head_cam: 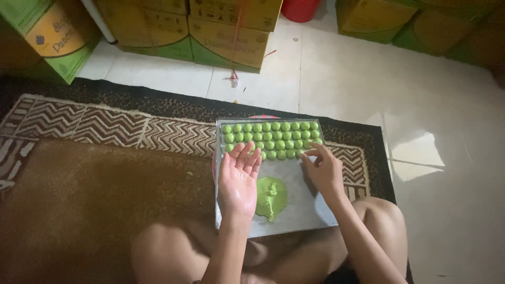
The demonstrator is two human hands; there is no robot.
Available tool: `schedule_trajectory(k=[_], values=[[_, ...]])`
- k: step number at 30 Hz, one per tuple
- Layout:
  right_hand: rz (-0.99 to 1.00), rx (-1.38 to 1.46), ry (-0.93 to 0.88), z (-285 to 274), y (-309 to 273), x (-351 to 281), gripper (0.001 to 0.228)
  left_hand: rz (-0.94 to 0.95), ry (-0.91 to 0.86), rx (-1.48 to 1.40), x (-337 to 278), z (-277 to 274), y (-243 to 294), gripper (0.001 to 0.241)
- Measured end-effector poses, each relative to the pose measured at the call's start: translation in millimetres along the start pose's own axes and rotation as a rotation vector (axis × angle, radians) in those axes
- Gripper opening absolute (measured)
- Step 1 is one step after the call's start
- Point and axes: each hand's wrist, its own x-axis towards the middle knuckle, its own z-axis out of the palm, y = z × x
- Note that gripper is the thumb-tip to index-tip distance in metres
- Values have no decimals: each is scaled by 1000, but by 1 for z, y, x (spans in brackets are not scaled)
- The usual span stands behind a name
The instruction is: Rolling green dough into small uniform balls and arranging them in rows on a metal tray.
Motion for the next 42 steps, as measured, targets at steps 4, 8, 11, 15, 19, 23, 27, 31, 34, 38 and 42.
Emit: schedule_trajectory(k=[4,8,11,15,19,23,27,31,34,38,42], values=[[49,49,4,4,6,3,41,0,-3,-2,1,-1,0,42],[76,56,3,3,8,2,42,-10,1,-7,1,-1,0,42],[80,63,-17,0,2,1,40,-15,-6,0,1,-1,1,42],[78,35,7,-1,10,3,36,-14,-6,8,-3,2,4,40],[73,27,41,-4,12,4,37,-21,-1,11,0,1,3,40],[69,4,15,-2,10,7,41,-17,0,16,1,0,2,40],[47,15,-26,-9,3,3,31,-14,5,21,4,-3,1,41],[137,38,-4,-28,-4,-15,29,26,15,35,8,-6,4,39],[158,-117,-155,-35,-11,-40,24,64,14,62,14,-11,4,38],[-102,-265,-408,-29,-39,-84,15,152,-138,-27,14,-23,1,38],[-290,-329,-427,-2,-43,-100,46,140,-159,-28,17,-26,1,36]])
